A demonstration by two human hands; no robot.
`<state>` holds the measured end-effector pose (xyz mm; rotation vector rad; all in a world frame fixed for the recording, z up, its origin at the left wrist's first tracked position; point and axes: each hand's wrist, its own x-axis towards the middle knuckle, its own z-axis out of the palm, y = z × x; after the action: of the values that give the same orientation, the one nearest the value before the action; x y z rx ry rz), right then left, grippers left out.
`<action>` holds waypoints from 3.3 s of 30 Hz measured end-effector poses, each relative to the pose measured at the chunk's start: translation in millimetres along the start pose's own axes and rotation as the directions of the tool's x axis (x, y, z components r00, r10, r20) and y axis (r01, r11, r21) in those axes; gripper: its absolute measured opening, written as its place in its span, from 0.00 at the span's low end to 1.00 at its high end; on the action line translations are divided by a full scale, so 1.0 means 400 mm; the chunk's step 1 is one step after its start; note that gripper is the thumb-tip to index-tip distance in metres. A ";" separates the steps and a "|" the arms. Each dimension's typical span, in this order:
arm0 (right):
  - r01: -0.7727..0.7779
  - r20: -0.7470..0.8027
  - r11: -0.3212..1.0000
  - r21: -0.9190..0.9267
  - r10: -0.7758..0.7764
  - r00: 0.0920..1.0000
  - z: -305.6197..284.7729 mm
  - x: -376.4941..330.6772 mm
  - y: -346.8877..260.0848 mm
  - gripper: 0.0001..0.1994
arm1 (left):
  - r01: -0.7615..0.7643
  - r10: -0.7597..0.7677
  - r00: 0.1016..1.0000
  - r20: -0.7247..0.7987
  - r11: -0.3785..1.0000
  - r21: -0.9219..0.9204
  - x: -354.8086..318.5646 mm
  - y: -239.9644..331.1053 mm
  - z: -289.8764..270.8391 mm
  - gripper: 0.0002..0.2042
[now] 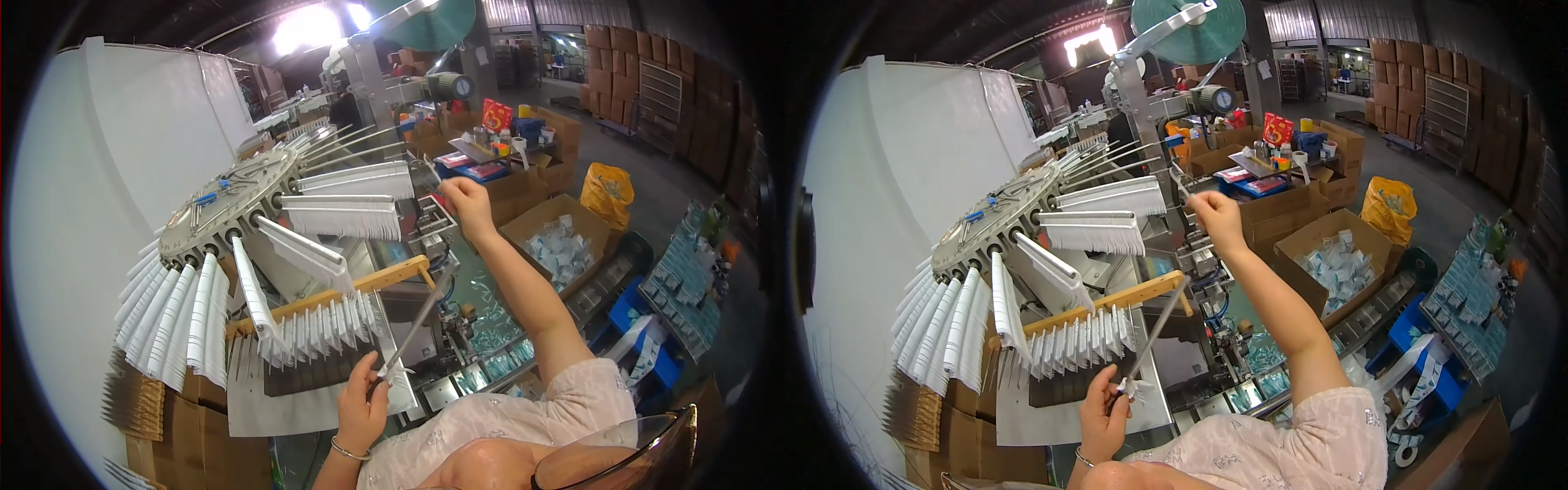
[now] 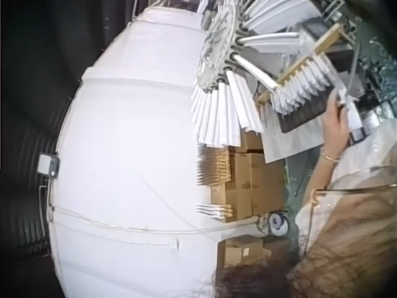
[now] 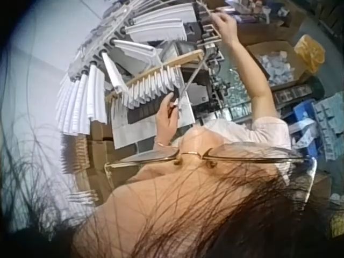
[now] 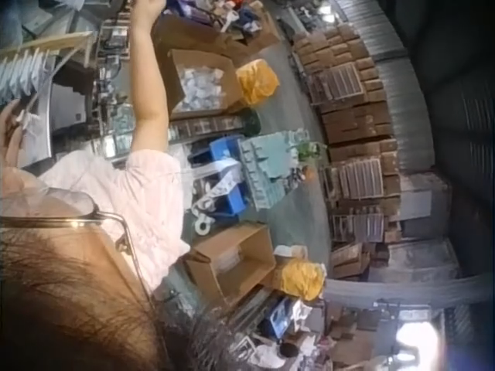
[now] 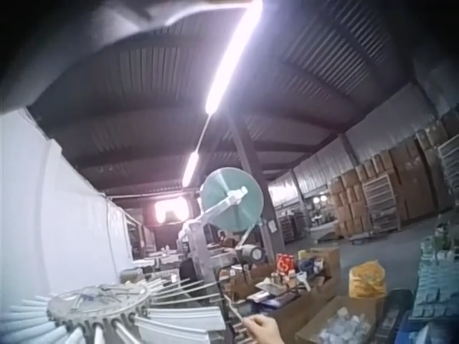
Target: Operating a rotating assembly machine to process industrial parts and then packaging finished products from a conveyor into plastic containers and shipping boxes.
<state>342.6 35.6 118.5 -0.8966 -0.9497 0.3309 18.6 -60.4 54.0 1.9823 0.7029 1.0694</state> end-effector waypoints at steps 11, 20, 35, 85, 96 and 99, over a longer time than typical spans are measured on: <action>0.056 0.334 0.992 -0.117 -0.014 0.942 -0.069 -0.313 -0.046 0.05 | 0.040 -0.039 0.997 -0.073 0.999 0.018 0.034 -0.011 0.053 0.23; 0.406 0.104 0.707 -0.579 -0.431 0.897 -0.187 -0.365 -0.083 0.03 | -0.216 0.203 0.975 0.085 0.954 0.206 0.066 0.023 0.131 0.23; 0.490 0.461 0.558 -0.670 -0.205 0.863 0.064 -0.893 -0.098 0.07 | 0.677 -0.003 0.632 0.775 0.488 -0.551 0.068 -0.105 0.037 0.27; 0.533 0.473 0.307 -0.788 -0.251 0.844 0.618 -1.012 -0.318 0.13 | 0.454 -0.203 0.890 0.408 0.482 -0.750 0.226 -0.555 -0.427 0.17; 0.489 0.414 0.377 -0.787 -0.265 0.871 0.631 -0.968 -0.241 0.13 | 0.245 -0.062 0.950 0.306 0.758 -0.605 0.127 -0.452 -0.435 0.13; 0.468 0.391 0.397 -0.790 -0.263 0.882 0.611 -1.007 -0.244 0.13 | 0.247 0.027 0.851 0.524 0.861 -0.445 0.061 -0.461 -0.452 0.11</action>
<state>-96.9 -141.6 35.0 -1.5604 -1.5305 -0.5600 -144.9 126.1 -22.0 1.6286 0.2093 0.5217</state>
